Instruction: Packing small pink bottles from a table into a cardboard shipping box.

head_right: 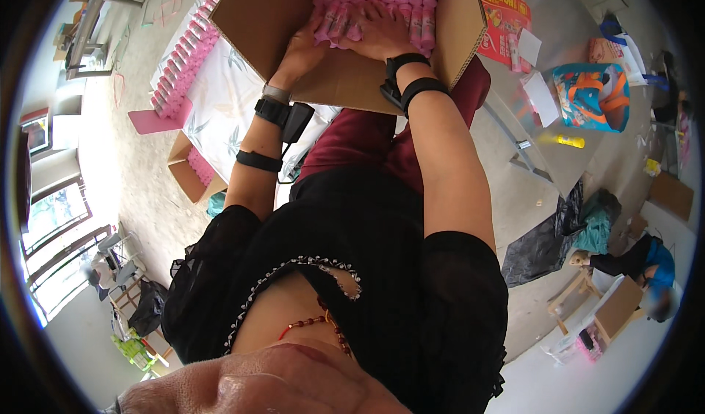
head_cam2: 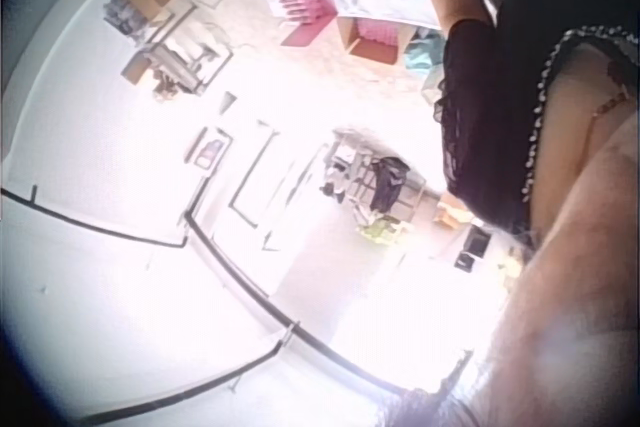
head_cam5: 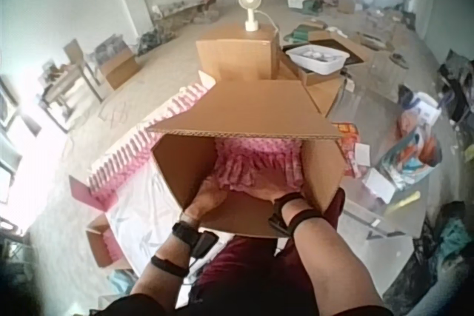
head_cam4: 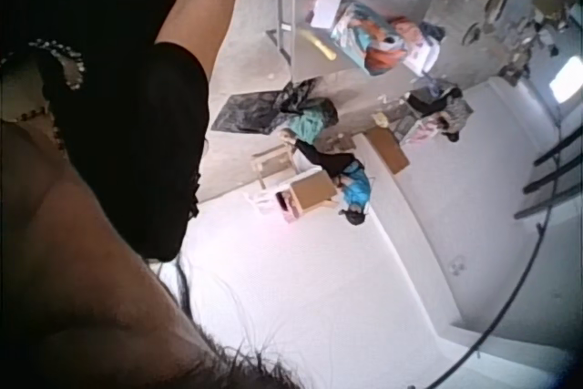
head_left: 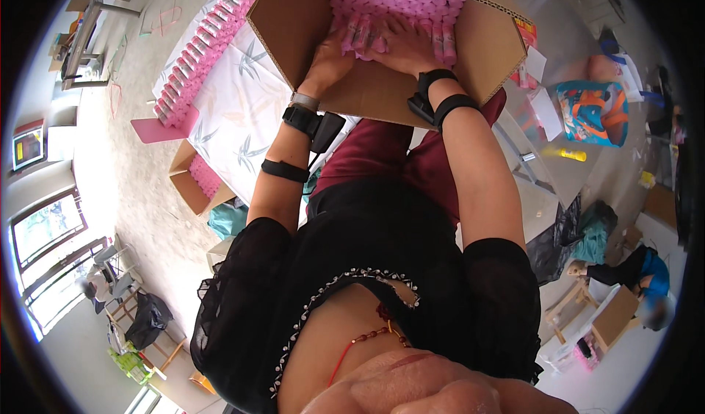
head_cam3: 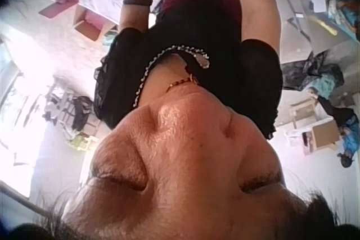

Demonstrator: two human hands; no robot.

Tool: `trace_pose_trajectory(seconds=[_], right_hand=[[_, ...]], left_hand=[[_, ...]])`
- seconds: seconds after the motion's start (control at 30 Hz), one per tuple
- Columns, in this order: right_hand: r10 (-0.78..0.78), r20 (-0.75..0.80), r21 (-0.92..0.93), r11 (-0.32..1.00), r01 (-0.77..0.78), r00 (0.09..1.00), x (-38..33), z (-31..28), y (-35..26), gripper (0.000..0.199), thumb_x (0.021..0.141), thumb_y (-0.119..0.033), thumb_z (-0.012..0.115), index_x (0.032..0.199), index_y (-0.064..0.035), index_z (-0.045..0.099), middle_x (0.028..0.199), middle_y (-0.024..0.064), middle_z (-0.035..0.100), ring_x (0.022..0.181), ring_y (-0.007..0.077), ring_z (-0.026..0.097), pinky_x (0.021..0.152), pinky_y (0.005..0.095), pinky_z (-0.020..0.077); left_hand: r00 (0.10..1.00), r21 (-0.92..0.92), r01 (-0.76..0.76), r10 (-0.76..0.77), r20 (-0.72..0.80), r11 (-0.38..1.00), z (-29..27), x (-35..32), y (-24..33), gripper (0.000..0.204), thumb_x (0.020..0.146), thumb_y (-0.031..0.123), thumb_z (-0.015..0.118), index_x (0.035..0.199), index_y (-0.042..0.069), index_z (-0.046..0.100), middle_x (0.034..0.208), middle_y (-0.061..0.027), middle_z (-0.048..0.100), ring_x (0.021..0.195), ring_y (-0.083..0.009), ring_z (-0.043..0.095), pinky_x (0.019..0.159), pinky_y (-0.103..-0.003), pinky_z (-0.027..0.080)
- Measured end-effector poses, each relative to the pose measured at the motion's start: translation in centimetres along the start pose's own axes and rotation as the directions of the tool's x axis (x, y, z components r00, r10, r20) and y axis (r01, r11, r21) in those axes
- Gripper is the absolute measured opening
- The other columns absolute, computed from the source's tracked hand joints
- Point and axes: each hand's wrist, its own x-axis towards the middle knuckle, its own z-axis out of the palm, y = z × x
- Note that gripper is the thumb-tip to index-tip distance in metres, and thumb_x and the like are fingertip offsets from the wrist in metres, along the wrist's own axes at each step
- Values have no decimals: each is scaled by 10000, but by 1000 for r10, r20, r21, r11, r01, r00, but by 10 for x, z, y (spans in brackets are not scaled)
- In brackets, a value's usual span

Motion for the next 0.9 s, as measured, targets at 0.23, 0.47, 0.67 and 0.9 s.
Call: trace_pose_trajectory(seconds=[0.23,0.47,0.67,0.9], right_hand=[[-69,-56,-12,998,69,996,-3,-1,0,869,827,-754,550,1549,-308,362,1580,86,371,1501,314,268,1201,582,190],[-64,-26,-37,997,63,998,-3,4,6,823,839,-764,538,1531,-343,393,1593,131,346,1495,343,277,1189,606,200],[-82,-27,-55,995,81,996,-3,5,7,748,894,-680,527,1531,-306,406,1598,146,339,1496,335,276,1189,608,197],[-85,-39,-67,994,82,996,0,6,5,696,928,-618,515,1531,-288,404,1578,147,363,1497,331,272,1175,617,224]], left_hand=[[968,84,-249,250,-4,965,10,7,-19,501,862,15,607,1362,37,587,1399,-222,571,1265,-344,585,1054,-389,465],[984,0,-170,170,54,985,14,8,-8,476,842,40,656,1304,158,676,1469,-205,501,1418,-385,404,1137,-435,395],[950,134,-280,294,-104,951,18,7,-11,552,861,53,656,1402,134,581,1373,-244,569,1363,-403,464,1092,-447,442],[968,81,-196,206,-143,977,15,5,-18,406,877,61,618,1282,21,625,1176,-261,667,1113,-416,644,967,-434,513]])
